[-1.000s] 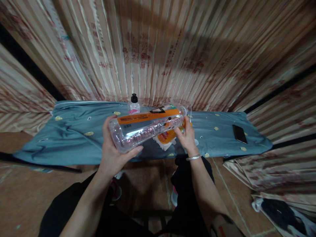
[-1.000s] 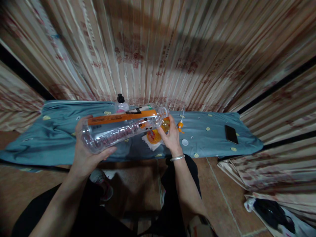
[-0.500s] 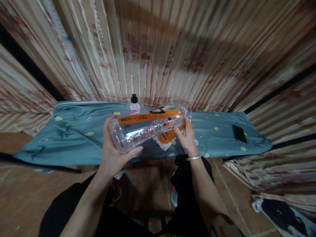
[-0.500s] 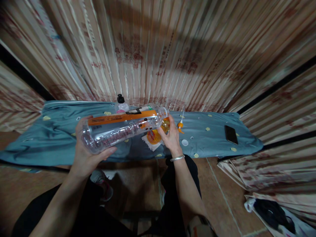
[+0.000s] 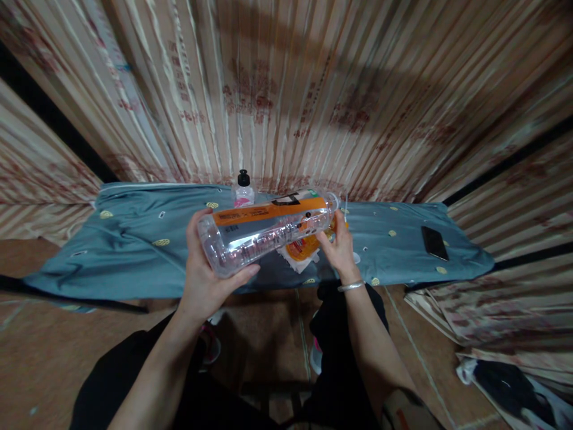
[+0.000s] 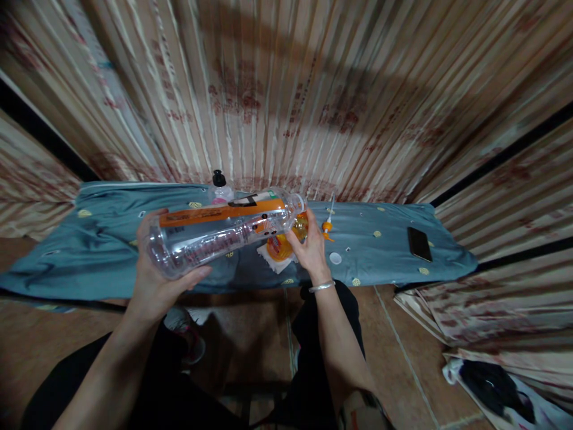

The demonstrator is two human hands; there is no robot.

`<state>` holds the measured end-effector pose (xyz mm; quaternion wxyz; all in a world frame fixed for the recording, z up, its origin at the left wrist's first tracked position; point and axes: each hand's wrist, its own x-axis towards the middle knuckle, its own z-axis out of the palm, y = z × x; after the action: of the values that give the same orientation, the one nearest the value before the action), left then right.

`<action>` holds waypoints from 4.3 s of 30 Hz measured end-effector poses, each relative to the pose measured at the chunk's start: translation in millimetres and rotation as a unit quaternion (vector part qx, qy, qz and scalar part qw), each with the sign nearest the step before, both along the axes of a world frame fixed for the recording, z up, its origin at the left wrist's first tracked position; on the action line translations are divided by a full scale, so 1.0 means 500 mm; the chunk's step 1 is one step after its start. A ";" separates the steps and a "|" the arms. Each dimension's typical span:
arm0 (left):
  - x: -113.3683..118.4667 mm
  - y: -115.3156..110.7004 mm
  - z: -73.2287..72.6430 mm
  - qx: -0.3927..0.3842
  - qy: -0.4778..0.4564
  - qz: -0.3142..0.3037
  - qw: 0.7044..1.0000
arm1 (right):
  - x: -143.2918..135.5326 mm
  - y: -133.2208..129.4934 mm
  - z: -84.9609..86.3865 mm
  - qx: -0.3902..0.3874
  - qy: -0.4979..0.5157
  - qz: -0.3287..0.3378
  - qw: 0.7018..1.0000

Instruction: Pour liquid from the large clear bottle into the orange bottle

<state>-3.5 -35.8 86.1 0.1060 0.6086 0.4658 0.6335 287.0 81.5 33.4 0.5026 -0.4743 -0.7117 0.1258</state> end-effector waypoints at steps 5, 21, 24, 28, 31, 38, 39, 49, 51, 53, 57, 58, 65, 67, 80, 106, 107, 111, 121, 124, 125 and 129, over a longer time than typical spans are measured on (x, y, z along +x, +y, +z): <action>0.000 -0.001 0.001 -0.010 -0.008 -0.007 1.000 | -0.001 -0.001 0.002 -0.001 0.002 -0.003 1.000; 0.002 -0.001 0.010 -0.034 -0.014 0.002 0.999 | -0.003 -0.004 0.007 0.000 -0.008 -0.014 1.000; 0.002 -0.002 0.010 -0.039 -0.017 0.004 0.999 | -0.003 -0.004 0.007 -0.006 -0.004 -0.009 1.000; 0.003 -0.003 0.011 -0.042 -0.029 -0.007 0.999 | -0.004 -0.004 0.009 -0.006 0.004 -0.002 1.000; 0.003 -0.004 0.012 -0.035 -0.026 -0.008 0.999 | -0.005 -0.005 0.012 0.001 0.001 -0.005 1.000; 0.004 -0.004 0.012 -0.038 -0.032 -0.008 0.999 | -0.004 -0.005 0.010 0.009 -0.011 -0.009 1.000; 0.004 -0.004 0.011 -0.036 -0.032 -0.007 0.999 | -0.004 -0.005 0.009 0.010 -0.009 -0.007 1.000; 0.003 -0.002 0.008 -0.036 -0.031 -0.007 0.999 | -0.005 -0.005 0.010 -0.006 0.000 -0.003 1.000; 0.004 -0.002 0.008 -0.035 -0.031 -0.006 0.999 | -0.005 -0.005 0.010 -0.005 0.002 -0.005 1.000; 0.004 -0.002 0.008 -0.037 -0.033 -0.007 0.999 | -0.005 -0.005 0.010 -0.006 0.004 -0.004 1.000; 0.003 -0.001 0.008 -0.042 -0.031 -0.004 0.999 | -0.005 -0.005 0.009 -0.012 0.003 -0.001 1.000; 0.003 -0.002 0.008 -0.040 -0.029 -0.003 0.999 | -0.005 -0.005 0.008 -0.010 0.002 -0.003 1.000; 0.003 -0.006 0.012 -0.042 -0.024 -0.010 0.999 | -0.005 -0.003 0.006 0.007 -0.009 -0.011 1.000; 0.003 -0.004 0.011 -0.040 -0.026 -0.010 0.999 | -0.005 -0.003 0.008 0.006 -0.006 -0.006 1.000; 0.002 0.000 0.006 -0.027 -0.023 -0.007 0.999 | -0.004 -0.001 0.003 0.011 -0.004 -0.004 1.000; -0.006 0.000 0.004 -0.012 0.011 -0.009 1.000 | -0.002 0.001 0.001 0.017 -0.009 -0.009 1.000; -0.006 0.000 0.004 -0.010 0.015 -0.008 1.000 | -0.002 0.001 0.002 0.016 -0.011 -0.010 1.000; -0.004 0.000 0.003 0.005 0.018 -0.002 1.000 | -0.003 -0.001 0.004 0.013 -0.010 -0.004 1.000; -0.005 0.001 0.001 0.000 0.021 -0.006 1.000 | -0.004 -0.001 0.006 0.008 -0.001 0.000 1.000; -0.005 0.000 0.003 -0.009 0.014 -0.008 1.000 | -0.005 -0.001 0.007 0.002 -0.001 -0.003 1.000; -0.005 -0.001 0.003 -0.011 0.011 -0.008 1.000 | -0.005 -0.001 0.007 0.001 -0.001 -0.005 1.000; -0.002 -0.001 0.004 -0.006 0.010 -0.007 1.000 | -0.004 -0.001 0.007 0.001 -0.001 -0.004 1.000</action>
<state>-4.6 -36.5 88.1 0.1097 0.6174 0.4664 0.6239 285.2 80.9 36.9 0.5034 -0.4762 -0.7105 0.1227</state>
